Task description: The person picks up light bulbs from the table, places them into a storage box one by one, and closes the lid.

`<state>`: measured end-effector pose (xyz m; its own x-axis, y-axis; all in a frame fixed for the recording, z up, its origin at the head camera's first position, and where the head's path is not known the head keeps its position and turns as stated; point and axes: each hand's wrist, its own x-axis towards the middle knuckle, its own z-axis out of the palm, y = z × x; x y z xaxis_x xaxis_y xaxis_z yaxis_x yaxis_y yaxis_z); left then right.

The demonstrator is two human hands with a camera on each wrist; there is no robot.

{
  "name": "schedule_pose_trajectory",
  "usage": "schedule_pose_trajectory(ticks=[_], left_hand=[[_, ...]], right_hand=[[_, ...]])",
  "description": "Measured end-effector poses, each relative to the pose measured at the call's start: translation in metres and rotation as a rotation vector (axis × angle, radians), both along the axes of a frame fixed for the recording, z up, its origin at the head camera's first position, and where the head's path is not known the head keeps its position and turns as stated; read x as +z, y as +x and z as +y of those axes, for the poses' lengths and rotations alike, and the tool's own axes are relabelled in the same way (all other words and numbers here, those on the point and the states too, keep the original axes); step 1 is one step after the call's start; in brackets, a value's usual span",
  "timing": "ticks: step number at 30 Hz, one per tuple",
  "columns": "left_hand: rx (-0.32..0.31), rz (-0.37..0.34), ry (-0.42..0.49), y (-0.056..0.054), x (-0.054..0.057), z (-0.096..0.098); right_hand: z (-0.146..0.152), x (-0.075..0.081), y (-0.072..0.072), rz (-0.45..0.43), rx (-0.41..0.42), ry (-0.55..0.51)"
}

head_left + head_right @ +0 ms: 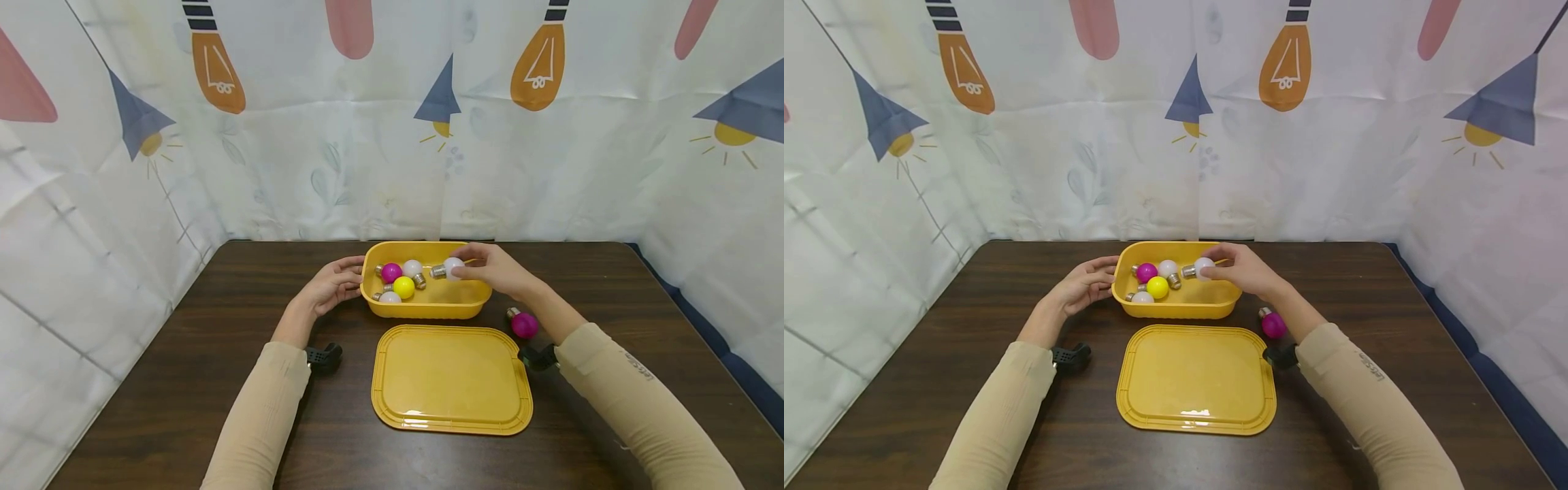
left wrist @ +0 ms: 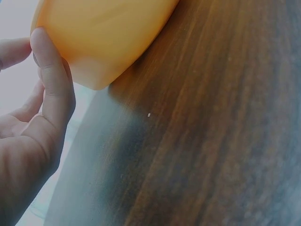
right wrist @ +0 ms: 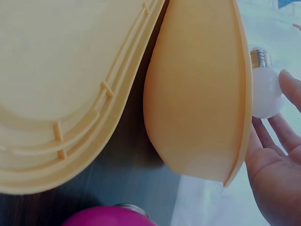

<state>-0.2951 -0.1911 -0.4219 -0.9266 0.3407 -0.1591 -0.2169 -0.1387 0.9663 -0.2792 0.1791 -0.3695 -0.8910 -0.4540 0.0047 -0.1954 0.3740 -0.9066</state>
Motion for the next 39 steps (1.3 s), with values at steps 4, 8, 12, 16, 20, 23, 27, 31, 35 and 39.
schedule_pose_trajectory(ticks=[4, 8, 12, 16, 20, 23, 27, 31, 35, 39], left_hand=[[0.006, -0.007, 0.0, 0.0, 0.0, 0.001], [0.0, 0.001, 0.0, 0.0, 0.0, 0.001], [-0.004, 0.01, -0.005, 0.001, 0.0, 0.001], [0.002, 0.006, -0.003, 0.001, 0.0, 0.002], [0.002, 0.004, -0.001, 0.0, -0.001, 0.002], [-0.004, 0.008, -0.006, 0.0, -0.001, 0.001], [-0.009, 0.01, -0.008, 0.0, 0.0, 0.001], [-0.018, 0.017, -0.013, -0.001, 0.0, 0.001], [-0.021, 0.025, -0.015, -0.001, 0.0, 0.001], [-0.015, 0.018, -0.01, 0.0, -0.001, 0.001]], right_hand=[[-0.003, -0.001, 0.0, -0.013, 0.006, 0.003], [-0.006, -0.004, -0.001, -0.011, 0.009, 0.009], [-0.009, -0.007, -0.001, -0.002, 0.019, 0.012], [-0.012, -0.009, -0.003, 0.001, 0.026, 0.022], [-0.017, -0.01, -0.004, -0.009, 0.04, 0.018], [-0.021, -0.011, -0.004, -0.022, 0.051, 0.013], [-0.024, -0.011, -0.005, -0.019, 0.052, 0.029], [-0.025, -0.01, -0.004, -0.017, 0.047, 0.041], [-0.026, -0.009, -0.003, -0.019, 0.049, 0.037], [-0.029, -0.01, -0.004, -0.023, 0.072, 0.038]])
